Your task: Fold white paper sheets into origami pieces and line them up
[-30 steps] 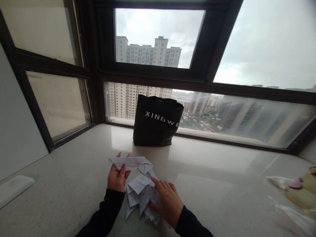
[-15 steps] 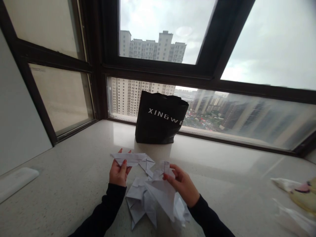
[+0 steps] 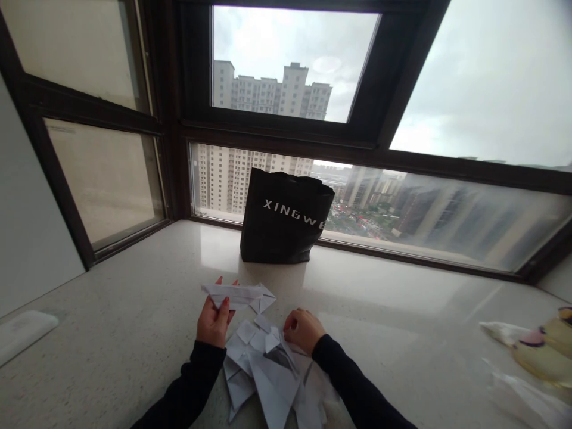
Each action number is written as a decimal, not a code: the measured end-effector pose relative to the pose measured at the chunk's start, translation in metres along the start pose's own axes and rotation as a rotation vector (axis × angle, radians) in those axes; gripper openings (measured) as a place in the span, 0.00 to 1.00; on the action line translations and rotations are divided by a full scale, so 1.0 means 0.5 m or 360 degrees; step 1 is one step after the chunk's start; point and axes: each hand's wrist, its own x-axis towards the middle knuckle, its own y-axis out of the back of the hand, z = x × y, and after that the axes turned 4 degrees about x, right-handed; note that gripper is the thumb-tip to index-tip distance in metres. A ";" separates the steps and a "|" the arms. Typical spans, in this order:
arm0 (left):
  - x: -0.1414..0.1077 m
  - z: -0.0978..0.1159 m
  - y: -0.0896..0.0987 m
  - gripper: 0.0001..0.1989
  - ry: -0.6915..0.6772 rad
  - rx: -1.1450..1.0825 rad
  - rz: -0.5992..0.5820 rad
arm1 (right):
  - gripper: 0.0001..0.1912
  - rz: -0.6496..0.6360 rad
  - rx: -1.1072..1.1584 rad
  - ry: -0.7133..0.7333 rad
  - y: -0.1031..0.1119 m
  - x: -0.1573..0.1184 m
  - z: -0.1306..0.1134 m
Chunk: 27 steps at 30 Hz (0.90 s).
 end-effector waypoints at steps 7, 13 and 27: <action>0.005 0.013 0.001 0.32 0.0015 0.0029 0.0042 | 0.11 -0.0026 0.0049 0.0006 0.022 0.002 -0.005; -0.005 0.007 0.000 0.33 0.0098 0.0057 0.0006 | 0.11 -0.0045 0.0022 0.0026 -0.012 -0.024 -0.016; -0.003 0.018 0.002 0.31 0.0283 -0.0054 0.0004 | 0.12 0.0246 0.0485 0.0133 0.074 -0.010 -0.021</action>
